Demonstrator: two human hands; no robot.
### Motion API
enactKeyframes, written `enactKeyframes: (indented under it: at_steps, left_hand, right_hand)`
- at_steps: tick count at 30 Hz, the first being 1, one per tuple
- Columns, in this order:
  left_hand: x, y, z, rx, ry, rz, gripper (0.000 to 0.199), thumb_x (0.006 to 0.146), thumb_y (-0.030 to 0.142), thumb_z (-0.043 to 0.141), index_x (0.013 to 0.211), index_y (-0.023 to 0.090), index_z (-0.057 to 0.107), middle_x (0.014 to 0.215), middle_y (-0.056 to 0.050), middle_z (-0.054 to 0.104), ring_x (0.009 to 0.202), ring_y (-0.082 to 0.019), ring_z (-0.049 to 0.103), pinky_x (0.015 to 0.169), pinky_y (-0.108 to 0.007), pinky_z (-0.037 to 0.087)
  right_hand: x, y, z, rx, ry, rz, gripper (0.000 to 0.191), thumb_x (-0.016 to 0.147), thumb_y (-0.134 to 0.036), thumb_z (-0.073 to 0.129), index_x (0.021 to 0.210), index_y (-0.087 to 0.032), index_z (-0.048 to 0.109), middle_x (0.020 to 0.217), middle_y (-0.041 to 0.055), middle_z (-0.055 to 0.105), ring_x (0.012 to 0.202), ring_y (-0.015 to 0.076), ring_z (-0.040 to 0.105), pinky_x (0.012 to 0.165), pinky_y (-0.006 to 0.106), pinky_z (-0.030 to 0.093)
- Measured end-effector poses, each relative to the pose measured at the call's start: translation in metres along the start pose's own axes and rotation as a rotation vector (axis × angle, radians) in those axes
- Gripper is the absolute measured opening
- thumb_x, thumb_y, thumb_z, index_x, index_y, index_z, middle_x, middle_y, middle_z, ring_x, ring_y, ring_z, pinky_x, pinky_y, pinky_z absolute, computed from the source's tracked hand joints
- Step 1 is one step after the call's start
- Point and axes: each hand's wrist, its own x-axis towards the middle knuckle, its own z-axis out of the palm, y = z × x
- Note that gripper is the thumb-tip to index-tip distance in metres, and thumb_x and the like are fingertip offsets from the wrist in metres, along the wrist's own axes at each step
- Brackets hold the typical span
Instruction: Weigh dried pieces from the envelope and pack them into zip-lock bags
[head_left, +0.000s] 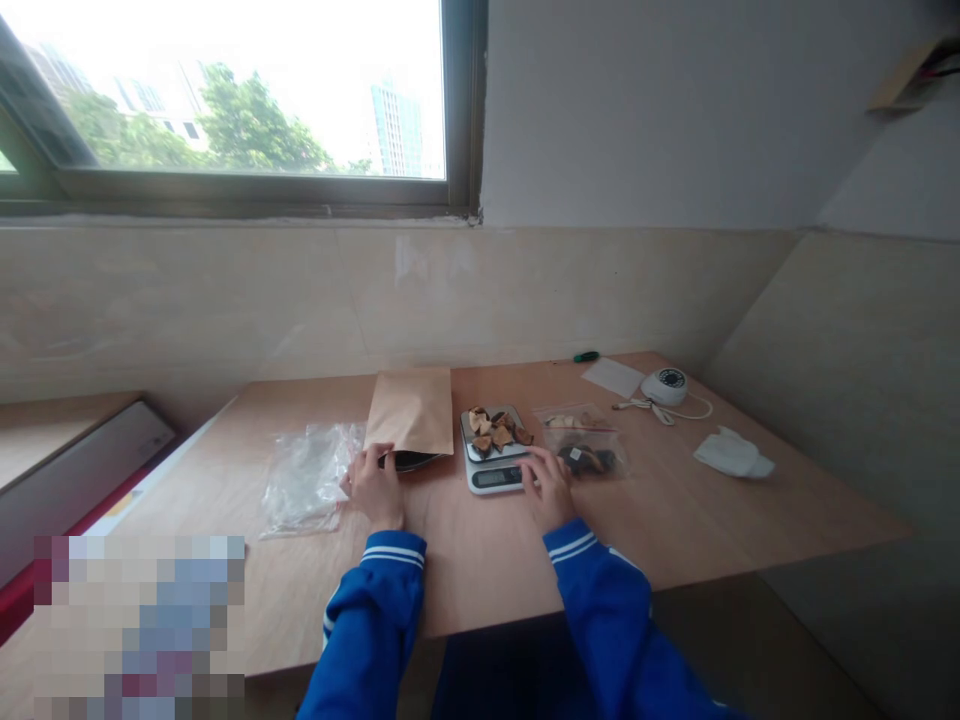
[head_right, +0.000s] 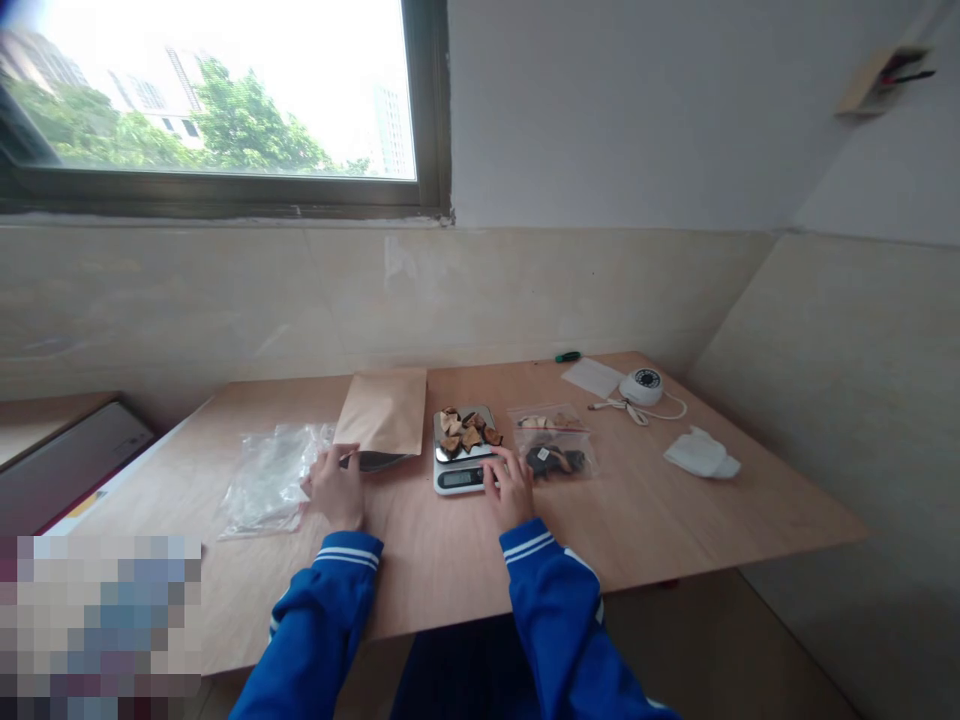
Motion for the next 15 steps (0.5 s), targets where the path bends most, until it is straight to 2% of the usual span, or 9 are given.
enactKeyframes:
  at_steps: [3, 5, 8, 11, 13, 15]
  left_hand:
    - [0.0, 0.0, 0.001, 0.005, -0.07, -0.021, 0.016, 0.079, 0.019, 0.05, 0.086, 0.022, 0.064, 0.09, -0.008, 0.062, 0.096, -0.028, 0.054, 0.088, -0.045, 0.029]
    - [0.001, 0.002, 0.0, -0.029, -0.058, -0.007, 0.026, 0.074, 0.01, 0.046, 0.089, 0.022, 0.064, 0.099, -0.008, 0.063, 0.106, -0.029, 0.052, 0.093, -0.047, 0.026]
    - [0.005, 0.004, -0.005, -0.06, 0.053, -0.002, 0.04, 0.069, 0.004, 0.041, 0.096, 0.023, 0.064, 0.116, -0.007, 0.062, 0.117, -0.027, 0.048, 0.099, -0.047, 0.021]
    - [0.012, -0.001, -0.01, 0.015, 0.178, -0.126, 0.044, 0.074, 0.008, 0.04, 0.11, 0.022, 0.059, 0.128, -0.008, 0.056, 0.121, -0.027, 0.046, 0.102, -0.049, 0.019]
    - [0.015, -0.007, -0.013, 0.137, 0.14, -0.235, 0.043, 0.078, 0.014, 0.04, 0.118, 0.018, 0.055, 0.132, -0.013, 0.053, 0.122, -0.029, 0.045, 0.102, -0.049, 0.022]
    - [0.016, -0.012, -0.015, 0.285, 0.031, -0.335, 0.043, 0.081, 0.019, 0.038, 0.121, 0.011, 0.052, 0.129, -0.018, 0.053, 0.118, -0.032, 0.048, 0.098, -0.05, 0.028]
  right_hand:
    - [-0.012, 0.016, -0.014, 0.001, 0.065, 0.067, 0.028, 0.092, -0.028, 0.042, 0.085, -0.022, 0.069, 0.099, 0.0066, 0.064, 0.089, 0.0208, 0.054, 0.084, 0.037, 0.038]
    - [-0.016, 0.023, -0.021, 0.013, 0.098, 0.1, 0.029, 0.091, -0.029, 0.043, 0.083, -0.021, 0.069, 0.094, 0.007, 0.064, 0.086, 0.0207, 0.054, 0.082, 0.037, 0.039]
    - [-0.019, 0.028, -0.027, 0.048, 0.117, 0.134, 0.03, 0.091, -0.028, 0.041, 0.082, -0.02, 0.068, 0.088, 0.0072, 0.063, 0.085, 0.0204, 0.055, 0.081, 0.036, 0.04]
    - [-0.021, 0.029, -0.028, 0.075, 0.125, 0.149, 0.031, 0.092, -0.026, 0.04, 0.081, -0.019, 0.067, 0.083, 0.0063, 0.062, 0.084, 0.0199, 0.056, 0.08, 0.035, 0.041]
    - [-0.023, 0.031, -0.028, 0.079, 0.116, 0.147, 0.03, 0.092, -0.026, 0.04, 0.081, -0.019, 0.067, 0.082, 0.0059, 0.062, 0.082, 0.0197, 0.056, 0.077, 0.034, 0.041]
    - [-0.024, 0.034, -0.027, 0.085, 0.086, 0.131, 0.028, 0.092, -0.027, 0.042, 0.081, -0.02, 0.067, 0.083, 0.0058, 0.063, 0.081, 0.0195, 0.055, 0.075, 0.033, 0.042]
